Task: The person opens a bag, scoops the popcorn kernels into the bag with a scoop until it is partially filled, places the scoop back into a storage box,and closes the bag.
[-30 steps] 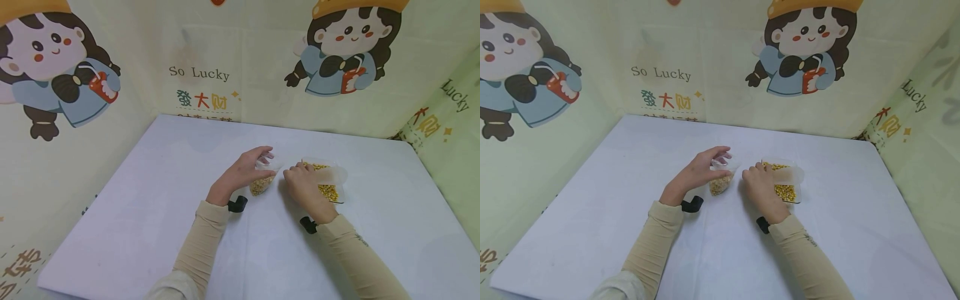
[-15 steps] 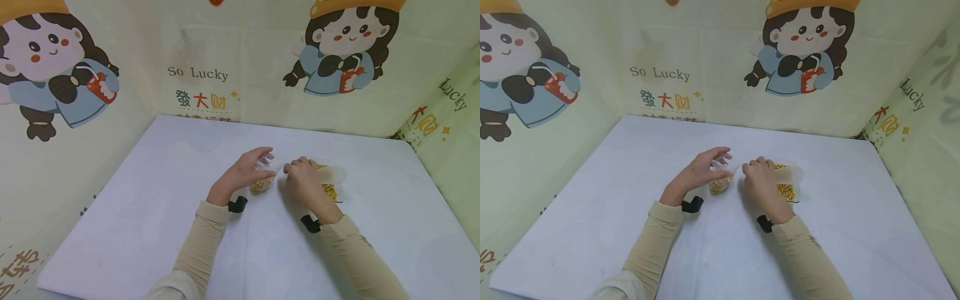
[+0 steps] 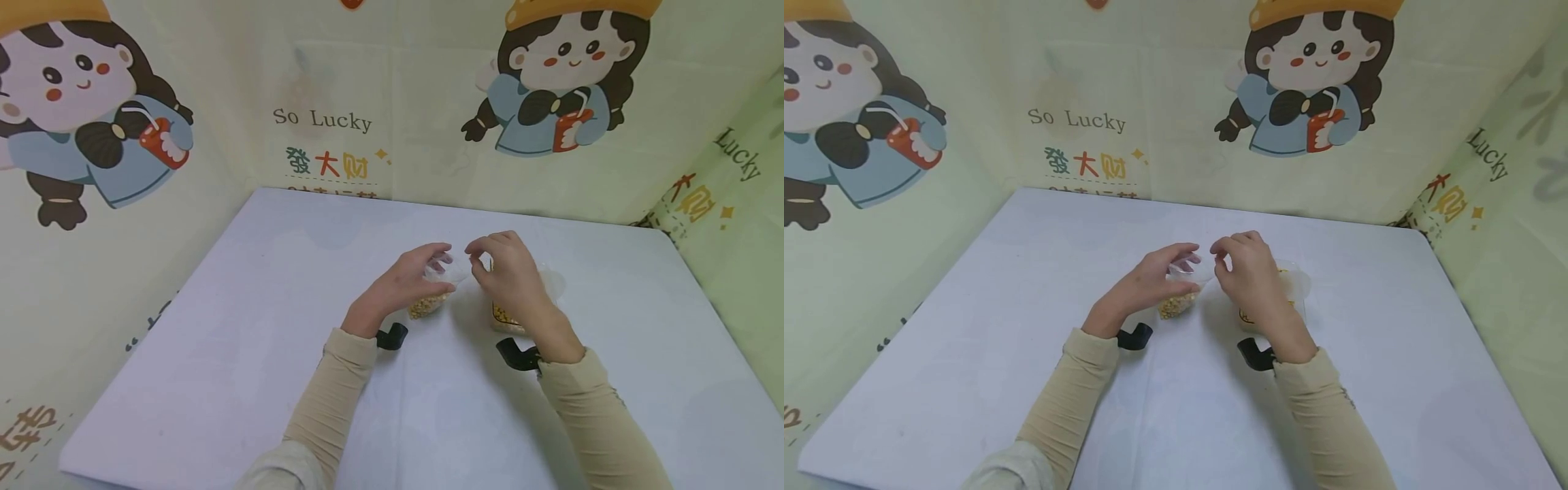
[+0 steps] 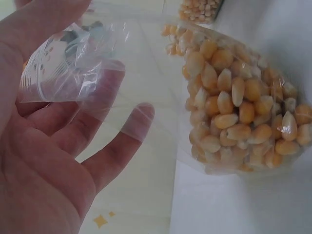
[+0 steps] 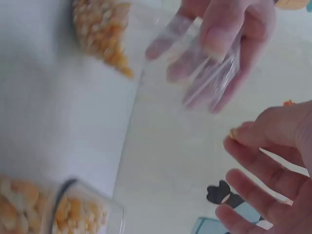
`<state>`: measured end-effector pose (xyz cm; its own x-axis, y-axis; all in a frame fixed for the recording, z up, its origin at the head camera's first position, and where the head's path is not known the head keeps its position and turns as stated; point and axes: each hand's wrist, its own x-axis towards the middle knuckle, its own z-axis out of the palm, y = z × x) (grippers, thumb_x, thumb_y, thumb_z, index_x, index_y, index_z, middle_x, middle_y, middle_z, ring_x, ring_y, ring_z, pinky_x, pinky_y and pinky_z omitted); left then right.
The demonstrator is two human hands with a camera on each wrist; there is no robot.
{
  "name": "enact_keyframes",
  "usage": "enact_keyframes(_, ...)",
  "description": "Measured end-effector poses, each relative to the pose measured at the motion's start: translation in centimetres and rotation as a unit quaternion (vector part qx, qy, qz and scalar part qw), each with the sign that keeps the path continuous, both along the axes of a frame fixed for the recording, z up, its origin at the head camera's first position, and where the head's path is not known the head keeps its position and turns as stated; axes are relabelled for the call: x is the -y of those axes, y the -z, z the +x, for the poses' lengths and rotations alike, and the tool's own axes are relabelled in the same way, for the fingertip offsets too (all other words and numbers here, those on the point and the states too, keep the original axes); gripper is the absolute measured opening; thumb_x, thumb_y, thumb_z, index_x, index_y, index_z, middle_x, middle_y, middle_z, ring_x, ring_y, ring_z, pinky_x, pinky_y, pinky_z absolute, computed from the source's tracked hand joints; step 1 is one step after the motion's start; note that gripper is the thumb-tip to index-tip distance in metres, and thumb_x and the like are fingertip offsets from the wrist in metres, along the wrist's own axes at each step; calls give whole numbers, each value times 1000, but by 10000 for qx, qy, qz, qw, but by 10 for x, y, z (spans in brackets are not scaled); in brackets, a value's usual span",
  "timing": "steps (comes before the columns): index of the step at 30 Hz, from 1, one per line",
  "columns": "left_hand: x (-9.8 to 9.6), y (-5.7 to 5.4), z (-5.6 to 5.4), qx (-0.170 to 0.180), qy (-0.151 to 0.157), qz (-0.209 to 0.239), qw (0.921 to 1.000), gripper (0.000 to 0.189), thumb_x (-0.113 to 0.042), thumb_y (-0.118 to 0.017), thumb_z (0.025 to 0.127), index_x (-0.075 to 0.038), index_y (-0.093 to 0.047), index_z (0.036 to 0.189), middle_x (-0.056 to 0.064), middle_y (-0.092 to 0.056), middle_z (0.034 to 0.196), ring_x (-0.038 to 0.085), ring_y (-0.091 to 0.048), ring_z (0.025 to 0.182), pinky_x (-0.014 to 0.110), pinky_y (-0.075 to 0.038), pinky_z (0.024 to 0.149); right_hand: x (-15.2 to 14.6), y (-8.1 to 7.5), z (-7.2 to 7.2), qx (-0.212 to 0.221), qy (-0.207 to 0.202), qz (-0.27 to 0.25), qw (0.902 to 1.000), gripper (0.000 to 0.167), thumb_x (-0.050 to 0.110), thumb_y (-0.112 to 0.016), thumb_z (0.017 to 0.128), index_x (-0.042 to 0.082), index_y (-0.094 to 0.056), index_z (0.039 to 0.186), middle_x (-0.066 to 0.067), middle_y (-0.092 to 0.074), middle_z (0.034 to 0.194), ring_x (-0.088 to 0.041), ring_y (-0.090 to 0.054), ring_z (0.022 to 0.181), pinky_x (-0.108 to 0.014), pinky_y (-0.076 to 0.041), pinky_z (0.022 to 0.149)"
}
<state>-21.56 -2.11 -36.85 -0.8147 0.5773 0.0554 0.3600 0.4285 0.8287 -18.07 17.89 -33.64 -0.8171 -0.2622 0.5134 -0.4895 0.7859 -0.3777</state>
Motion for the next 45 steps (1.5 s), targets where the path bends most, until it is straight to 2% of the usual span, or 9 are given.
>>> enact_keyframes(3,-2,1,1,-25,10,42,10000,75,-29,-77,87,-12,-40,150,3,-60,135,15,-57,118,39,-50,101,4,-1,0,292,-231,-27,9993,15,-6,-66,85,0,-73,97,-12,-74,89,-34,-57,99,-47,-47,89)
enact_keyframes(6,-5,1,2,-74,43,60,9999,75,-30,-78,87,-10,-41,149,1,-60,132,14,-58,117,38,-50,100,7,1,1,453,-289,-24,9986,13,-2,-70,86,0,-72,99,-11,-75,92,-34,-58,101,-48,-48,90)
enact_keyframes(14,-9,-3,4,-130,54,-210,9997,76,-31,-77,87,-12,-40,150,0,-60,135,13,-58,118,33,-50,100,-8,0,9,179,-123,-473,9986,11,0,-71,88,0,-72,99,-13,-75,93,-33,-59,101,-50,-46,88)
enact_keyframes(19,-9,-4,5,-116,88,-260,9996,75,-29,-77,87,-12,-40,150,5,-60,137,14,-57,118,34,-49,100,-21,-1,10,225,23,-515,9984,11,-2,-68,89,-1,-72,98,-16,-75,95,-35,-58,102,-52,-45,90)
enact_keyframes(26,-11,-2,5,-114,90,-312,9994,77,-29,-77,87,-11,-39,151,4,-59,137,14,-57,119,32,-49,100,-44,-1,12,306,445,-700,9961,12,-2,-63,91,-2,-72,100,-20,-74,97,-37,-56,107,-56,-40,94)
enact_keyframes(33,-11,-1,4,-174,159,-282,9993,75,-27,-77,87,-9,-39,150,7,-59,137,16,-57,119,34,-49,100,-74,-2,16,119,1038,-802,9913,13,-1,-61,92,-6,-72,97,-26,-72,96,-43,-56,108,-60,-38,95)
enact_keyframes(37,-11,0,4,-180,165,-294,9993,75,-27,-77,87,-10,-39,150,4,-59,135,15,-57,119,34,-49,99,-89,-2,20,46,1360,-807,9874,16,0,-58,92,-7,-71,96,-28,-71,97,-47,-56,106,-63,-37,93)
enact_keyframes(41,-11,1,5,-112,160,-306,9993,75,-27,-77,88,-10,-39,150,5,-59,137,15,-57,119,34,-49,100,-101,-1,23,150,1687,-668,9833,19,2,-55,93,-8,-71,97,-28,-70,97,-45,-57,97,-58,-39,83)
enact_keyframes(45,-11,0,5,-126,170,-320,9993,75,-27,-77,88,-10,-39,150,7,-59,137,16,-57,119,34,-49,100,-113,1,25,449,1981,-598,9773,22,6,-53,95,-8,-69,101,-31,-68,102,-48,-56,99,-59,-39,86)
